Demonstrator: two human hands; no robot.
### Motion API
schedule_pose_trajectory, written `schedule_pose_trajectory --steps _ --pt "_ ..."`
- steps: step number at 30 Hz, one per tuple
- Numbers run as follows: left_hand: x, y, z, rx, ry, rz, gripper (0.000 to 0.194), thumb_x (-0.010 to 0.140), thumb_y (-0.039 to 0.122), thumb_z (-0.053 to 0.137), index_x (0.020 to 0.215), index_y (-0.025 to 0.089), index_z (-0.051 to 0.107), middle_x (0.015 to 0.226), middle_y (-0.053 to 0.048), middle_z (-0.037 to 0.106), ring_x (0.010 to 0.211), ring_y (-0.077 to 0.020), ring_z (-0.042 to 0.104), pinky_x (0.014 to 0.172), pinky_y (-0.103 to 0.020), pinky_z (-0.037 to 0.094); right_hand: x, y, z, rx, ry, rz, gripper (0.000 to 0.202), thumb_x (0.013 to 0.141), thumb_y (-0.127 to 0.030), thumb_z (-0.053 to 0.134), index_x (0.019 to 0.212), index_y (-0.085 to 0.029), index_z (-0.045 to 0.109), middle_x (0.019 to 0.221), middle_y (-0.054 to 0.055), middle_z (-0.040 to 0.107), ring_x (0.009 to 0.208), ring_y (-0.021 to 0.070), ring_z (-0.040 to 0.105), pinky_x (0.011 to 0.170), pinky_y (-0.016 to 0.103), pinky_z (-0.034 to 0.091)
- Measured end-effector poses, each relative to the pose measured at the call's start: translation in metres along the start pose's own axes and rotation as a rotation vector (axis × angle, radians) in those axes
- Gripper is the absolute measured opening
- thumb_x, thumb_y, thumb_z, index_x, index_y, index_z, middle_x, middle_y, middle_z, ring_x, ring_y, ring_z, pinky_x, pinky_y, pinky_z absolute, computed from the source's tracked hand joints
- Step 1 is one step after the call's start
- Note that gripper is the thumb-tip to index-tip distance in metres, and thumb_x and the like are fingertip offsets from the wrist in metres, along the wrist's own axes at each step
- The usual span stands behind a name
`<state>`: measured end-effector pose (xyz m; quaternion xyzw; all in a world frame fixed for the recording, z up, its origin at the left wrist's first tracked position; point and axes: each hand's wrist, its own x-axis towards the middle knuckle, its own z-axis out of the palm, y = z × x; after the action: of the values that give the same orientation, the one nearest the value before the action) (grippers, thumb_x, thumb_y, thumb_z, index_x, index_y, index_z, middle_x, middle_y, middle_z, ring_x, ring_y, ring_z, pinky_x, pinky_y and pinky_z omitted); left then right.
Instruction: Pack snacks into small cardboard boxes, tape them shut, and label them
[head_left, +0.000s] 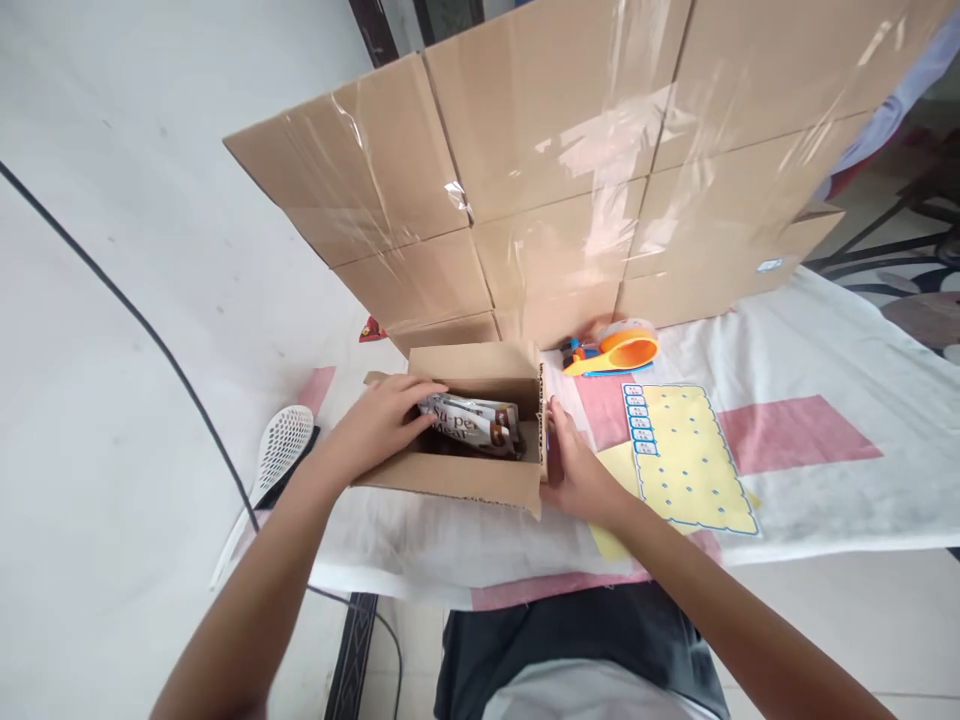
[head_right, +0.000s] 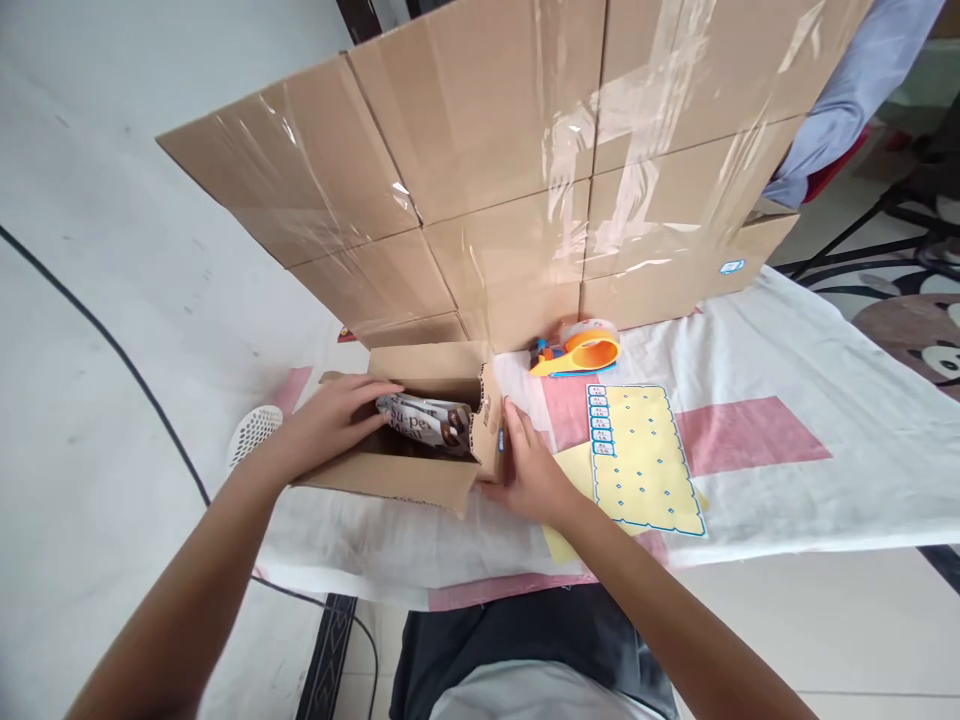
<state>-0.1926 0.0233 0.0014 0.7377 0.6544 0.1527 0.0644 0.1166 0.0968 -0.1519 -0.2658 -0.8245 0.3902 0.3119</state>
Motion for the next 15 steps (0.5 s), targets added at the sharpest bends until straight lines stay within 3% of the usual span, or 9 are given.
schedule_pose_trajectory --steps 3,5,6,8,10,13,15 --pt "-0.039 -0.008 0.007 -0.036 0.426 -0.223 0.043 0.095 0.054 0.060 0.131 0.032 0.068 0.146 -0.008 0.062 0.140 -0.0338 0.052 0.117 -0.055 0.043 -0.002 -0.009 -0.009 -0.004 0.029 -0.107 0.119 0.085 -0.032 0.077 0.168 -0.035 -0.008 0.176 0.014 0.001 0.164 0.0369 0.007 0.126 0.063 0.030" --pt "-0.063 -0.013 0.021 -0.292 0.642 -0.315 0.053 0.100 0.064 0.045 0.134 0.029 0.066 0.143 -0.011 0.064 0.137 -0.0322 0.056 0.113 -0.052 0.048 -0.001 -0.020 -0.017 -0.007 0.016 -0.183 0.106 0.087 -0.026 0.074 0.168 -0.041 0.007 0.177 0.008 -0.004 0.164 0.0351 0.005 0.125 0.062 0.032" --pt "-0.072 -0.015 0.032 -0.454 0.666 -0.303 0.064 0.101 0.069 0.032 0.131 0.027 0.068 0.136 -0.012 0.068 0.134 -0.0321 0.059 0.111 -0.052 0.050 0.000 -0.027 -0.020 -0.005 -0.003 -0.203 0.099 0.087 -0.024 0.073 0.166 -0.042 0.017 0.177 0.006 -0.004 0.164 0.0350 0.007 0.125 0.061 0.034" --pt "-0.082 -0.017 0.056 -0.689 0.589 -0.176 0.090 0.098 0.077 0.007 0.114 0.023 0.077 0.117 -0.015 0.076 0.130 -0.0338 0.062 0.112 -0.055 0.049 0.005 -0.038 -0.027 0.001 -0.037 -0.208 0.081 0.086 -0.022 0.072 0.158 -0.040 0.039 0.177 0.004 0.002 0.163 0.0356 0.015 0.122 0.061 0.038" --pt "-0.085 -0.016 0.077 -0.745 0.511 -0.035 0.103 0.092 0.083 -0.003 0.102 0.022 0.080 0.108 -0.016 0.078 0.134 -0.0361 0.059 0.119 -0.057 0.042 0.013 -0.044 -0.031 0.009 -0.025 -0.201 0.062 0.084 -0.022 0.074 0.142 -0.035 0.056 0.177 0.005 0.007 0.161 0.0374 0.020 0.120 0.062 0.040" --pt "-0.082 -0.014 0.094 -0.733 0.564 0.079 0.099 0.087 0.091 0.011 0.119 0.022 0.076 0.113 -0.016 0.077 0.129 -0.0368 0.062 0.119 -0.059 0.041 0.026 -0.042 -0.035 0.026 0.055 -0.229 0.040 0.082 -0.033 0.081 0.116 -0.029 0.062 0.176 0.006 0.012 0.161 0.0401 0.019 0.122 0.064 0.035" --pt "-0.077 -0.014 0.096 -0.725 0.619 0.043 0.082 0.089 0.087 0.035 0.133 0.025 0.066 0.121 -0.014 0.073 0.122 -0.0348 0.066 0.113 -0.058 0.047 0.034 -0.038 -0.038 0.058 0.083 -0.236 0.035 0.083 -0.041 0.080 0.108 -0.027 0.060 0.176 0.006 0.014 0.161 0.0402 0.017 0.124 0.064 0.030"
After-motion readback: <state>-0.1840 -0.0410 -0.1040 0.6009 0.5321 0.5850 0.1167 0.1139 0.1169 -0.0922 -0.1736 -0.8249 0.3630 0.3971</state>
